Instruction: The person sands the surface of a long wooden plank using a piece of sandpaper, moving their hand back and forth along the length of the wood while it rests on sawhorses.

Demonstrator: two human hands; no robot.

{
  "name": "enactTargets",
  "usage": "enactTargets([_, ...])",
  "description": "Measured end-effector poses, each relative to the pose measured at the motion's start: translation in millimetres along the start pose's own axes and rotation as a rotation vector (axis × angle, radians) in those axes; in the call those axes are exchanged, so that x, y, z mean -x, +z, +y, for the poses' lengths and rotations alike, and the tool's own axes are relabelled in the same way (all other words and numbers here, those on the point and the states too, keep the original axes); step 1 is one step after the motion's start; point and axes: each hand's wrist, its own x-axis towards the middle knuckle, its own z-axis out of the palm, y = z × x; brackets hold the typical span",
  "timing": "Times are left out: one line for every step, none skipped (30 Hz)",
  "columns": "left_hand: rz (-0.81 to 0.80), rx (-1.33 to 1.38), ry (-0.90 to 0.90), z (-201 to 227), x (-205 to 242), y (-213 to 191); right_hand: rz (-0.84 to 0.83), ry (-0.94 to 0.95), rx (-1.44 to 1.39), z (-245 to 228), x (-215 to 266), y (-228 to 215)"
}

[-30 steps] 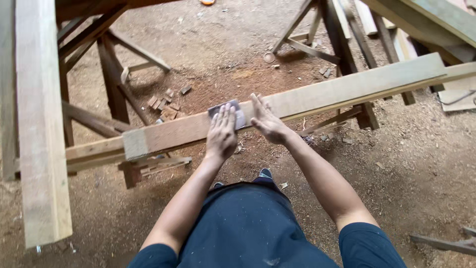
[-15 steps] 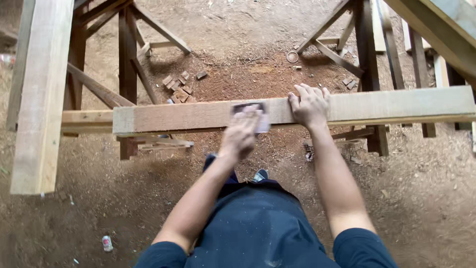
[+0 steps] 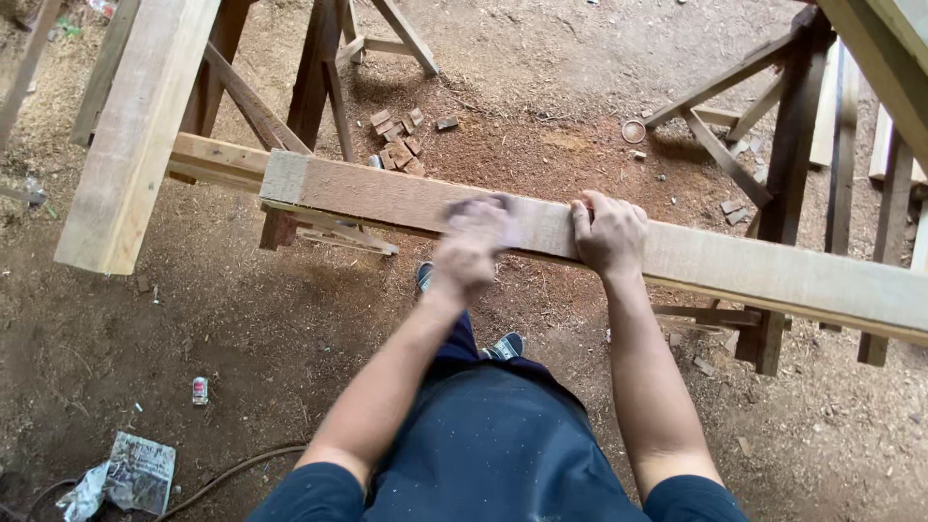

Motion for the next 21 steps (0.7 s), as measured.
enactTargets([-0.025,0.008,-0.118,-26.7,3.9,-10.8,0.055,-0.057,0.011,-1.3,1.2,-2.7])
enactTargets([0.122,-0.065,-0.121,-48.0,13.2,-21.7,0.021,-0.037,0.026,-3.4,-0.7,-4.3])
enactTargets([0.265,-0.137,-0.118,-58.5,17.5,-26.2,-0.013,-0.01,0.039,-5.3,-0.9,-4.4])
enactTargets([0.094,-0.143,-0.105,-57.5,15.3,-23.5,-0.047,0.017,0.052,-6.0,-1.4,-4.3])
enactTargets([-0.082,-0.145,-0.092,-50.6,12.1,-19.2,-0.017,-0.006,0.042,-4.6,0.3,-4.1])
enactTargets([-0.257,-0.147,-0.077,-39.7,8.1,-14.0,0.014,-0.028,0.032,-3.3,2.0,-2.6])
enactTargets([-0.179,-0.108,0.022,-22.7,-2.4,-4.9,0.058,-0.059,0.02,-3.4,-3.7,-0.3])
enactTargets([-0.102,-0.07,0.122,4.2,-12.6,7.9,0.056,-0.045,0.004,-1.4,-7.6,0.9])
enactTargets([-0.034,-0.028,0.218,30.1,-15.9,18.2,0.045,-0.027,-0.012,1.7,-5.2,2.5])
enactTargets([0.034,0.015,0.314,40.3,-15.2,22.6,0.032,-0.008,-0.029,3.3,-2.8,5.3])
enactTargets([0.005,0.037,0.292,38.4,-12.9,24.4,0.037,-0.013,-0.033,5.7,-1.8,7.0])
enactTargets([-0.024,0.059,0.269,32.2,-9.1,26.2,0.042,-0.017,-0.037,7.2,-1.1,7.9])
enactTargets([-0.049,0.078,0.248,20.3,-7.4,27.0,0.051,-0.025,-0.042,6.5,-4.6,7.8])
enactTargets([-0.018,-0.002,0.208,-2.3,-0.6,22.3,0.052,-0.026,-0.038,4.2,-5.3,7.8])
enactTargets([0.016,-0.079,0.169,-27.7,6.1,13.9,0.057,-0.025,-0.03,2.7,-2.5,6.4])
enactTargets([0.049,-0.208,0.107,-56.8,13.0,-0.5,0.061,-0.024,-0.022,1.2,-0.1,4.3])
enactTargets([0.079,-0.337,0.043,-81.7,18.4,-15.8,0.024,-0.004,-0.006,-1.6,2.1,4.7])
enactTargets([0.111,-0.174,0.027,-92.4,29.3,-29.3,-0.013,0.017,0.009,-5.5,3.7,4.9])
enactTargets([0.151,-0.01,0.021,-93.3,32.8,-40.0,-0.037,0.04,0.028,-8.0,-0.3,-0.1])
enactTargets([0.141,0.003,0.074,-82.2,22.5,-38.9,0.002,0.02,0.031,-9.0,-5.1,-5.8])
enactTargets([0.122,0.01,0.11,-61.8,18.6,-31.2,0.023,-0.007,0.027,-10.4,-4.5,-5.4])
